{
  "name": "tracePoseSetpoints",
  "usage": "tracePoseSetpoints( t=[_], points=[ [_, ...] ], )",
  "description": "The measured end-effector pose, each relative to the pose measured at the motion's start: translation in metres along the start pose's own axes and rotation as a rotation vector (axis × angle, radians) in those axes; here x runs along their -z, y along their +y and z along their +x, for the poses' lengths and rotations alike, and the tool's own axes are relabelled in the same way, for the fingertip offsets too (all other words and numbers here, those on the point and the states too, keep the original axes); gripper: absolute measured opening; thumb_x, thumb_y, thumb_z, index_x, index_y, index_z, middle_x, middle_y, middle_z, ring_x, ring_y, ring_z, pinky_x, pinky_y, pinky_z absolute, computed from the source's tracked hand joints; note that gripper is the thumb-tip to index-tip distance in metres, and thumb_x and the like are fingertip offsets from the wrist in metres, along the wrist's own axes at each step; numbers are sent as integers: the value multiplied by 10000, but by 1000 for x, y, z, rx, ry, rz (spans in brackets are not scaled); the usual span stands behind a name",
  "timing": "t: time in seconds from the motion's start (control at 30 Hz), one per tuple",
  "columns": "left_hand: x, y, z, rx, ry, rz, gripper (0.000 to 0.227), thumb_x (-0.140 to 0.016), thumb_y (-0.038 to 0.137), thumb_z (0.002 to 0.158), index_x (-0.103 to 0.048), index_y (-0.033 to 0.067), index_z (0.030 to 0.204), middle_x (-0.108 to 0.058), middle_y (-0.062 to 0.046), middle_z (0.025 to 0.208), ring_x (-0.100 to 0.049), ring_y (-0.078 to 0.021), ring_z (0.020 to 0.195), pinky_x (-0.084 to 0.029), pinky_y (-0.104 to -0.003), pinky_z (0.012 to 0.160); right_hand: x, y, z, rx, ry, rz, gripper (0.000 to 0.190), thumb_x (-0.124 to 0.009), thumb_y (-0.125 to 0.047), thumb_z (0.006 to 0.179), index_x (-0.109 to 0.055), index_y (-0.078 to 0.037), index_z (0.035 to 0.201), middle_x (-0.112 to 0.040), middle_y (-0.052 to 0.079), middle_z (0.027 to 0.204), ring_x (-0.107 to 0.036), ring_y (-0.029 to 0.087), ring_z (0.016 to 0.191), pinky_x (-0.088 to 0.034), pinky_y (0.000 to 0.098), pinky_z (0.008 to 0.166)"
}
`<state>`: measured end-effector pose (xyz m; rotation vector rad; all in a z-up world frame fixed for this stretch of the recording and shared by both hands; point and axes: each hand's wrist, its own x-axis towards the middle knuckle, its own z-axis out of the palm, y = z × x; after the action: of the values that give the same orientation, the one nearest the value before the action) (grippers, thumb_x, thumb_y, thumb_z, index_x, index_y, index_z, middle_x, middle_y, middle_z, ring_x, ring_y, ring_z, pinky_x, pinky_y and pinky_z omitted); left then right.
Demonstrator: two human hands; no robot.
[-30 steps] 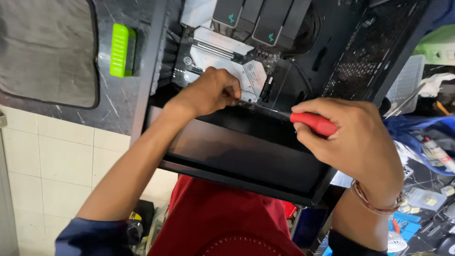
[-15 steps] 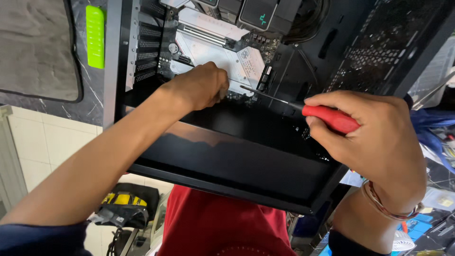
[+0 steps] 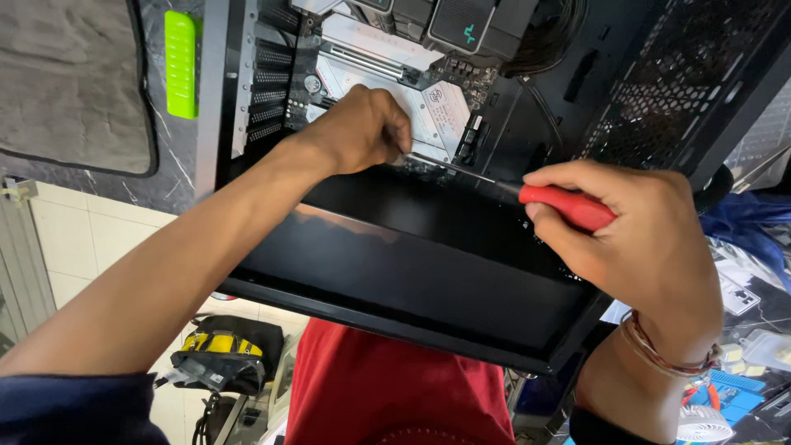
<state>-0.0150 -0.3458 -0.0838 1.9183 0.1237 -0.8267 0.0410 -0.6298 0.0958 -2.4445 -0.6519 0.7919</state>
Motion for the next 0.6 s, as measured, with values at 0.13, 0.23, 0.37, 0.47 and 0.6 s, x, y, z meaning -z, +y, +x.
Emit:
tracePoseSetpoints(
  t=[0.13, 0.23, 0.37, 0.47, 0.6],
  points=[
    [0, 6, 1, 11, -18, 26, 135, -873, 1, 833, -835, 126, 866, -819, -13, 896, -783, -124, 839, -664, -234, 850, 0, 1, -2, -15, 22, 11, 183, -793, -100, 912, -851, -121, 1084, -830, -1, 885, -730, 116, 674, -529, 243, 641],
    [-1, 6, 3, -4, -16, -39, 150, -856, -35, 834, -813, 105, 863, -790, -32, 881, -768, -134, 825, -675, -234, 816, 0, 1, -2, -36, 21, -6, 186, -792, -123, 907, -854, -156, 1079, -831, -34, 908, -689, 103, 644, -500, 250, 642],
    [-2, 5, 4, -33, -3, -25, 171, -850, -37, 827, -823, 118, 892, -789, -28, 902, -736, -122, 824, -647, -242, 772, 1, -1, -2, -63, 29, 22, 193, -788, -113, 904, -855, -140, 1083, -825, -22, 887, -684, 96, 660, -493, 241, 637],
    [1, 12, 1, -10, -25, -24, 144, -859, -20, 840, -818, 101, 908, -794, -48, 910, -752, -131, 835, -660, -240, 795, 1, 1, -1, -75, 25, 25, 204, -790, -117, 903, -855, -144, 1094, -833, -23, 932, -700, 88, 695, -508, 237, 668],
    [-4, 6, 6, -22, -18, -70, 151, -851, -45, 843, -813, 94, 889, -783, -51, 872, -761, -119, 821, -677, -223, 801, 3, 1, 0, -55, 22, 20, 186, -792, -126, 907, -852, -139, 1083, -842, -28, 1018, -737, 73, 778, -537, 230, 743]
  ],
)
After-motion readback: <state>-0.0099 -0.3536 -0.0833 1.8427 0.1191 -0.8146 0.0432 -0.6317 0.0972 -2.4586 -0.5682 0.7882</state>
